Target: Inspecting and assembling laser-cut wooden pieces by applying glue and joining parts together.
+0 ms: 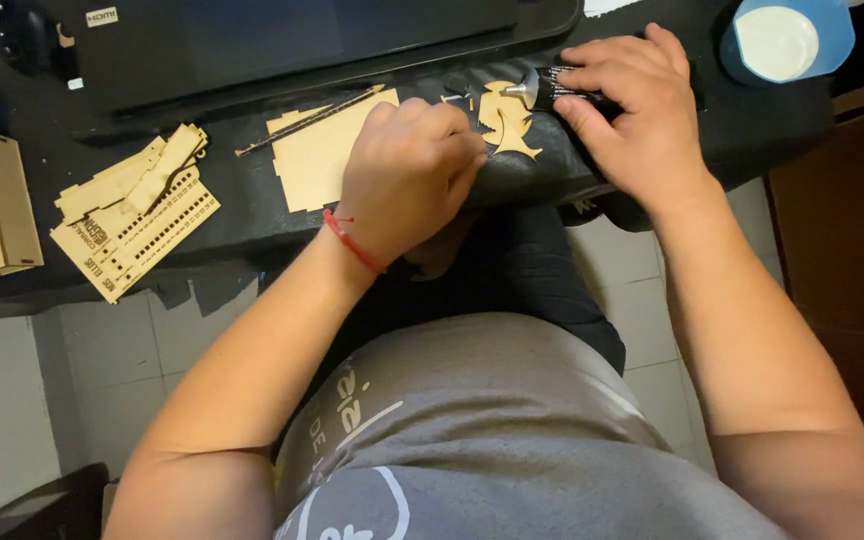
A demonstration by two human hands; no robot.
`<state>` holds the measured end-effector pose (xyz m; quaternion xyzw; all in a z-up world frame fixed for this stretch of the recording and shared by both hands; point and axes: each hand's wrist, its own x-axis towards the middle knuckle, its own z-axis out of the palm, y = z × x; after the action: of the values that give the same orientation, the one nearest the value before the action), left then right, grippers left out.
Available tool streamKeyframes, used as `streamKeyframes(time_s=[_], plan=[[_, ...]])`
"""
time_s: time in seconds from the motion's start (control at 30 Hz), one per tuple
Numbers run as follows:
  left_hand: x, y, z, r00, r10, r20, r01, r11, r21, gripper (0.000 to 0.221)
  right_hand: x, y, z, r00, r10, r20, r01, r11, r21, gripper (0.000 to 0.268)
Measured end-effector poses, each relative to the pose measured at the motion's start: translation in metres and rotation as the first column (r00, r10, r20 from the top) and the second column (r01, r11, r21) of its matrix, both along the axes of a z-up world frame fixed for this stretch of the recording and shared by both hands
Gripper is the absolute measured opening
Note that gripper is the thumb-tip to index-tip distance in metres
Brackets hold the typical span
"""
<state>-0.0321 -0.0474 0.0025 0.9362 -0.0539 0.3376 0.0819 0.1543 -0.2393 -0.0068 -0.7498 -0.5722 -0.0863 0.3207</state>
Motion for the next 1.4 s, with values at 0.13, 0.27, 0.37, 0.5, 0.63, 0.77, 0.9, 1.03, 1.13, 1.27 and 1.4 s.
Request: streamKeyframes(time_s=[0.13, 0.27, 0.37, 0.5, 0.63, 0.77, 0.9, 1.03, 1.13, 1.27, 1.4], plan=[[-0.001, -0.001, 0.001, 1.0, -0.019, -0.019, 0.017, 0.998, -0.063, 0.014, 0.002, 0.001, 0.0, 0.996, 0.015, -0.087, -0.015, 1.0, -0.003, 0.008], [-0.003, 0.0, 0.0, 1.0, -0.022, -0.02, 0.021, 0.998, -0.063, 0.014, 0.004, 0.001, -0.001, 0.996, 0.017, -0.091, -0.019, 1.0, -0.017, 0.007], [-0.003, -0.001, 0.0, 1.0, -0.021, 0.013, 0.022, 0.998, -0.065, 0.016, 0.005, -0.001, -0.002, 0.995, 0.018, -0.103, -0.021, 0.999, -0.03, 0.007], [-0.004, -0.001, 0.001, 1.0, -0.02, 0.012, 0.021, 0.998, -0.059, 0.016, 0.006, -0.001, -0.002, 0.992, 0.027, -0.123, -0.032, 0.999, -0.037, 0.008], [-0.004, -0.002, 0.002, 1.0, -0.021, -0.002, 0.021, 0.997, -0.079, 0.011, 0.005, -0.001, 0.0, 0.991, 0.021, -0.131, -0.028, 0.998, -0.053, 0.008], [-0.006, -0.002, 0.005, 1.0, -0.014, -0.023, 0.013, 0.999, -0.038, 0.006, 0.004, -0.001, 0.002, 0.992, 0.025, -0.123, -0.031, 0.998, -0.048, 0.011], [-0.006, -0.003, 0.007, 0.997, 0.017, -0.079, -0.013, 0.999, 0.049, 0.009, 0.002, -0.001, 0.002, 0.993, -0.002, -0.116, -0.006, 0.998, -0.067, 0.017], [-0.005, -0.001, -0.002, 0.999, 0.013, -0.03, -0.011, 0.998, 0.055, 0.011, 0.001, 0.0, 0.002, 0.998, -0.011, -0.065, 0.007, 0.998, -0.065, 0.019], [-0.006, -0.002, 0.003, 0.997, 0.027, -0.079, -0.023, 0.998, 0.055, 0.011, 0.0, -0.002, -0.001, 0.999, -0.012, -0.041, 0.01, 0.998, -0.056, 0.016], [-0.005, -0.001, 0.002, 0.997, 0.034, -0.075, -0.028, 0.996, 0.084, 0.012, 0.0, -0.003, -0.002, 0.999, -0.008, -0.036, 0.007, 1.0, -0.018, 0.012], [-0.006, -0.001, 0.002, 0.996, 0.014, -0.085, -0.01, 0.999, 0.039, 0.012, 0.0, -0.002, -0.001, 0.998, -0.005, -0.055, 0.003, 1.0, -0.03, 0.01]])
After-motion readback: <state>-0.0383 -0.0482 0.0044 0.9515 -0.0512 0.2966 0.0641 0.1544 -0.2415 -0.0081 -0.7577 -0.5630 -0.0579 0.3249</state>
